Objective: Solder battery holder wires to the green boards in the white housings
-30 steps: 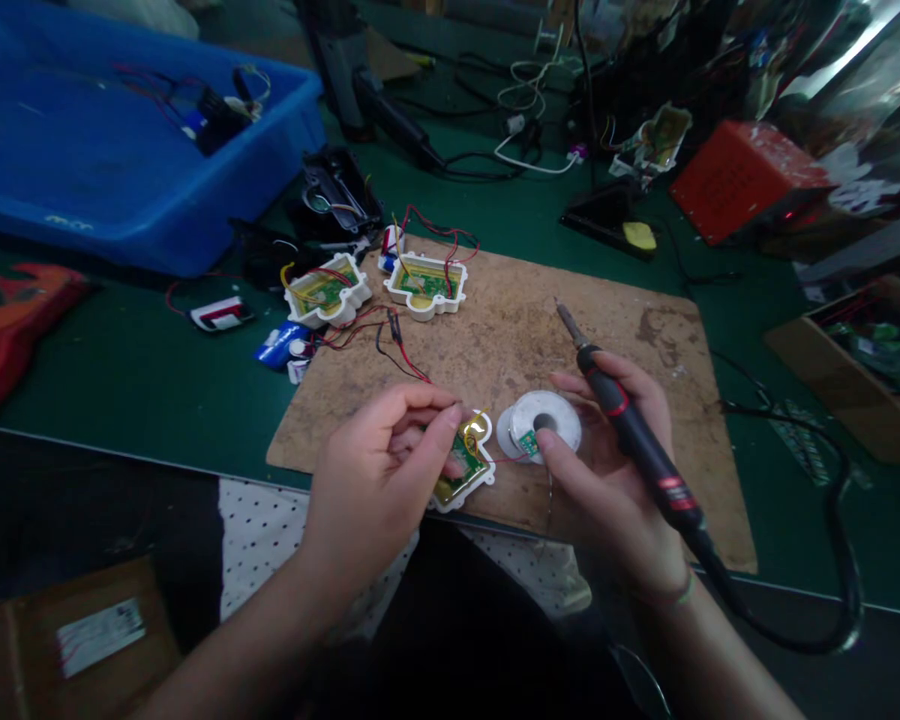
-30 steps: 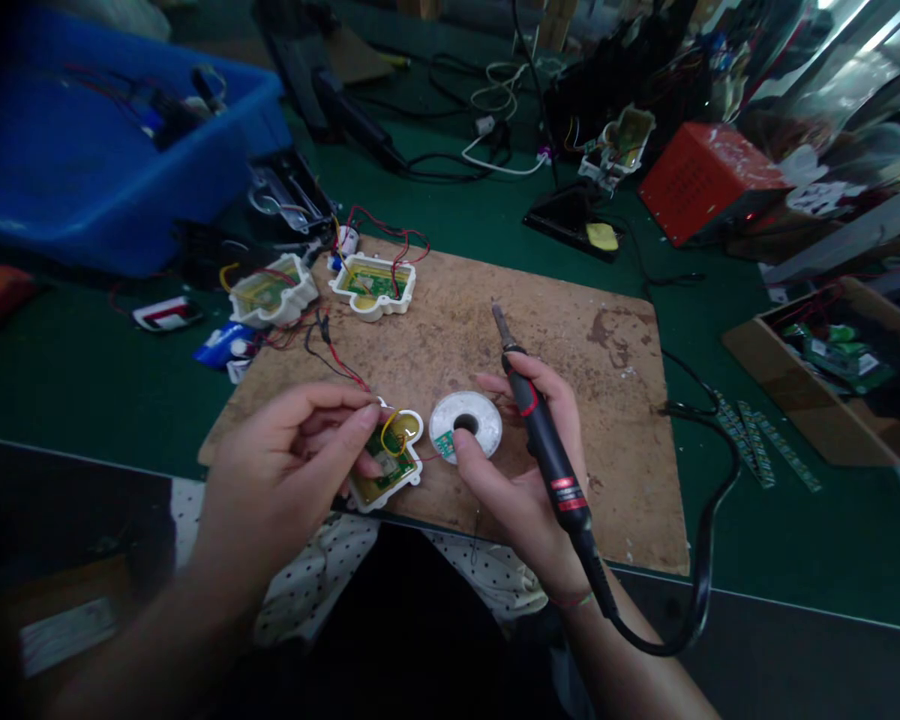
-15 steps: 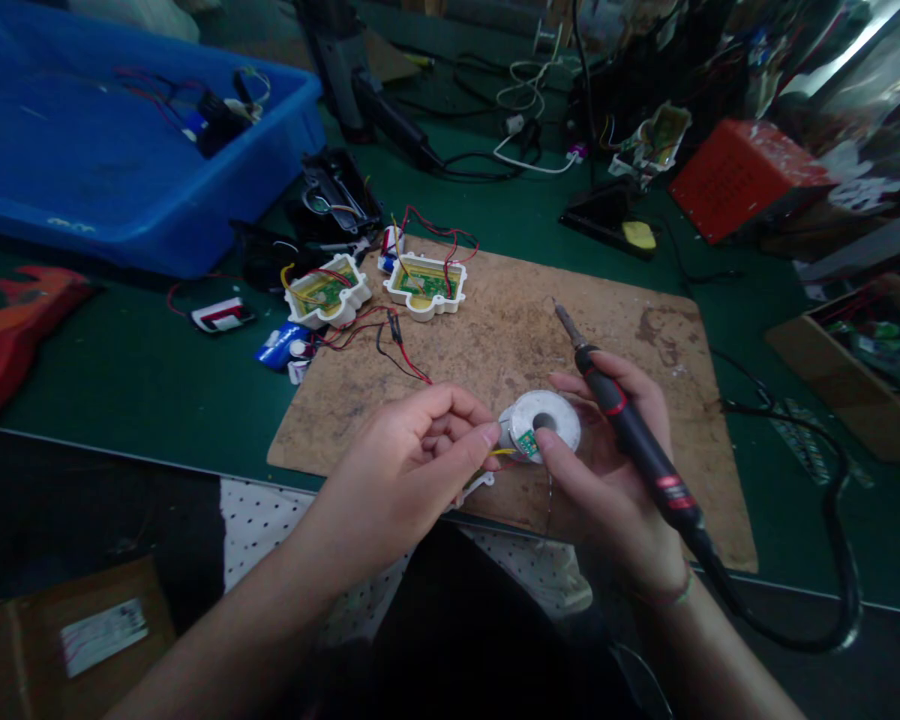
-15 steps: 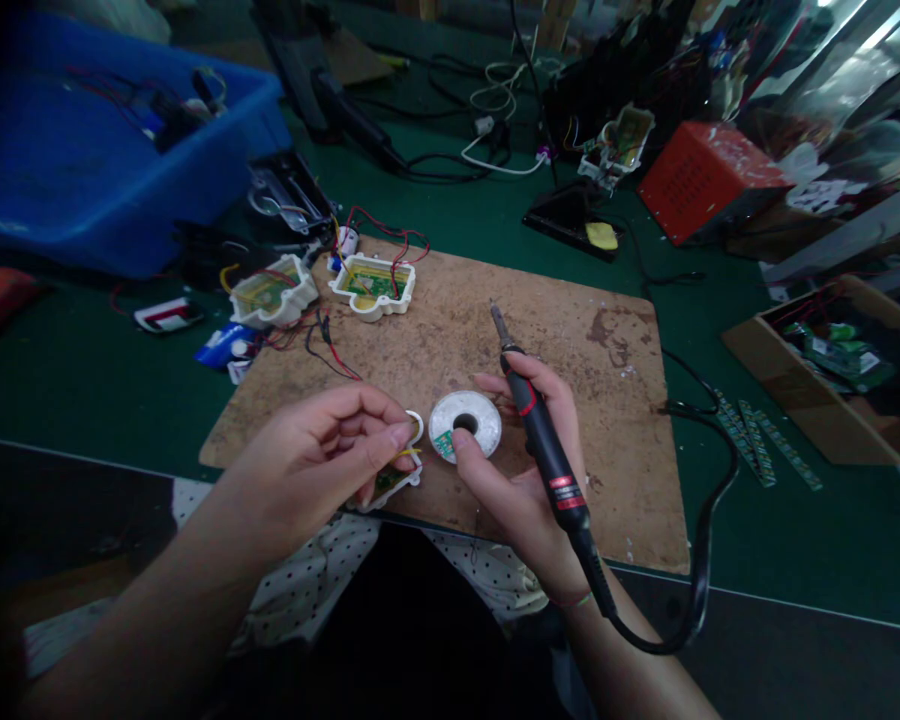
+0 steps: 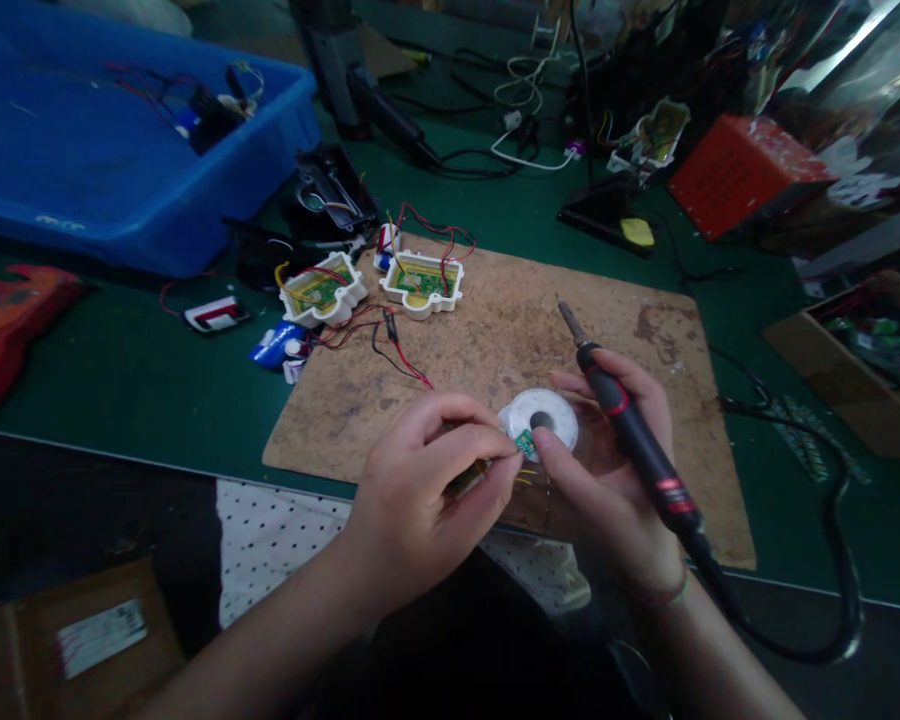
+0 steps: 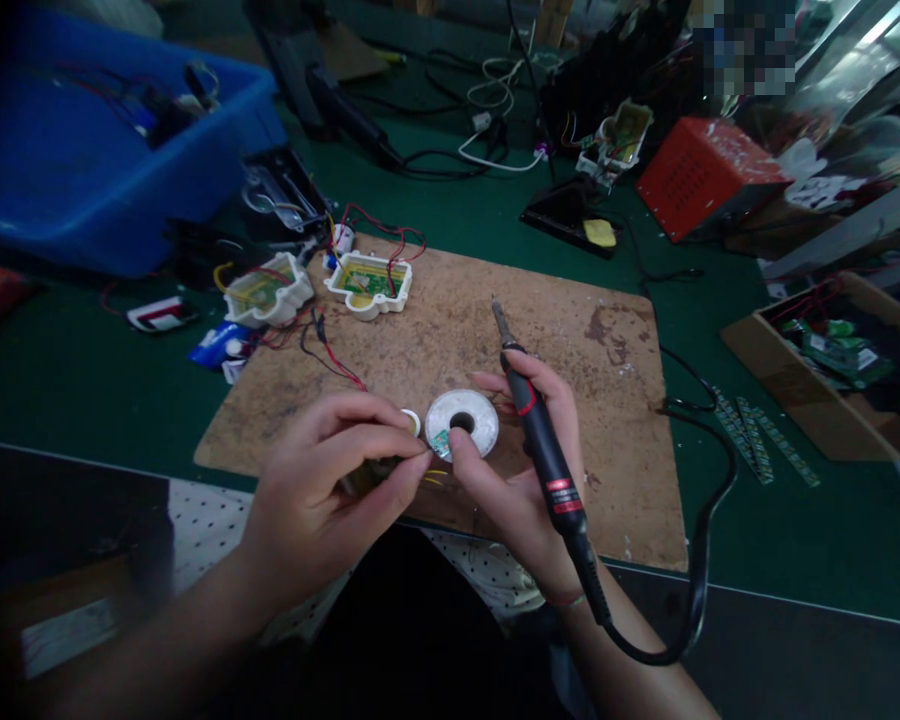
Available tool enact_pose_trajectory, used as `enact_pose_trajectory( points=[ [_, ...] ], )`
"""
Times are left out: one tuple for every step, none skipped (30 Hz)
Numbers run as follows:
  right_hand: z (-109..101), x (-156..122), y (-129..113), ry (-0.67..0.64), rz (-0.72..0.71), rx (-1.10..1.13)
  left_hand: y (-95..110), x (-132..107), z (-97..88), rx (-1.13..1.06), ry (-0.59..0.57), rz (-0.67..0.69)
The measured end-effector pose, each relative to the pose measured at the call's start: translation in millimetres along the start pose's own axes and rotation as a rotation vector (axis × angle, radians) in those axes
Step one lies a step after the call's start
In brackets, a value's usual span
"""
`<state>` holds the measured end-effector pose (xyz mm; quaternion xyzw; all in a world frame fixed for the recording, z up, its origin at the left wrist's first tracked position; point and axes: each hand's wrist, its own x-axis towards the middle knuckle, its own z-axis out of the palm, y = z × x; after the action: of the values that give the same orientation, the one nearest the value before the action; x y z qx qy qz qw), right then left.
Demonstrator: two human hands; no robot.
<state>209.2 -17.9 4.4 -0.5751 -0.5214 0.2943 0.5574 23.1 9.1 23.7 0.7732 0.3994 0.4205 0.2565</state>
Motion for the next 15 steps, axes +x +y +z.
enact_pose_trajectory(
  points=[
    [0.1, 0.1, -0.5, 0.003, -0.008, 0.001, -0.7, 0.2, 0.8, 0.008, 0.007, 0.021],
    [0.3, 0.2, -1.0, 0.006, -0.017, -0.001, -1.5, 0.5, 1.5, 0.007, 0.002, 0.044],
    [0.4, 0.3, -1.6, 0.009, -0.026, -0.008, -2.4, 0.8, 2.0, 0.002, -0.010, 0.067],
    [0.5, 0.4, -2.2, 0.012, -0.037, -0.017, -3.2, 0.9, 2.4, -0.005, -0.025, 0.088],
    [0.6, 0.5, -2.6, 0.014, -0.042, -0.030, -4.0, 1.0, 2.8, -0.009, -0.041, 0.101],
    [0.7, 0.4, -3.0, 0.016, -0.044, -0.042, -4.7, 1.0, 3.1, -0.010, -0.055, 0.104],
    [0.8, 0.3, -3.4, 0.018, -0.046, -0.050, -5.3, 0.8, 3.4, -0.007, -0.062, 0.101],
    [0.9, 0.0, -3.6, 0.020, -0.047, -0.052, -5.7, 0.6, 3.6, -0.004, -0.069, 0.096],
    [1.0, -0.5, -3.8, 0.020, -0.046, -0.048, -6.1, 0.3, 3.8, -0.002, -0.075, 0.091],
    [1.0, -1.0, -3.9, 0.018, -0.044, -0.039, -6.3, 0.0, 4.0, -0.003, -0.077, 0.088],
    [1.0, -1.5, -4.0, 0.015, -0.042, -0.028, -6.5, -0.3, 4.1, -0.004, -0.080, 0.082],
    [1.0, -1.8, -4.0, 0.016, -0.036, -0.020, -6.5, -0.6, 4.2, -0.002, -0.081, 0.076],
    [0.8, -1.9, -3.9, 0.024, -0.028, -0.016, -6.5, -0.9, 4.2, 0.003, -0.081, 0.070],
    [0.6, -1.7, -3.8, 0.044, -0.019, -0.015, -6.3, -1.2, 4.2, 0.008, -0.080, 0.062],
    [0.3, -0.9, -3.6, 0.080, -0.016, -0.019, -6.1, -1.4, 4.2, 0.011, -0.078, 0.055]
  ],
)
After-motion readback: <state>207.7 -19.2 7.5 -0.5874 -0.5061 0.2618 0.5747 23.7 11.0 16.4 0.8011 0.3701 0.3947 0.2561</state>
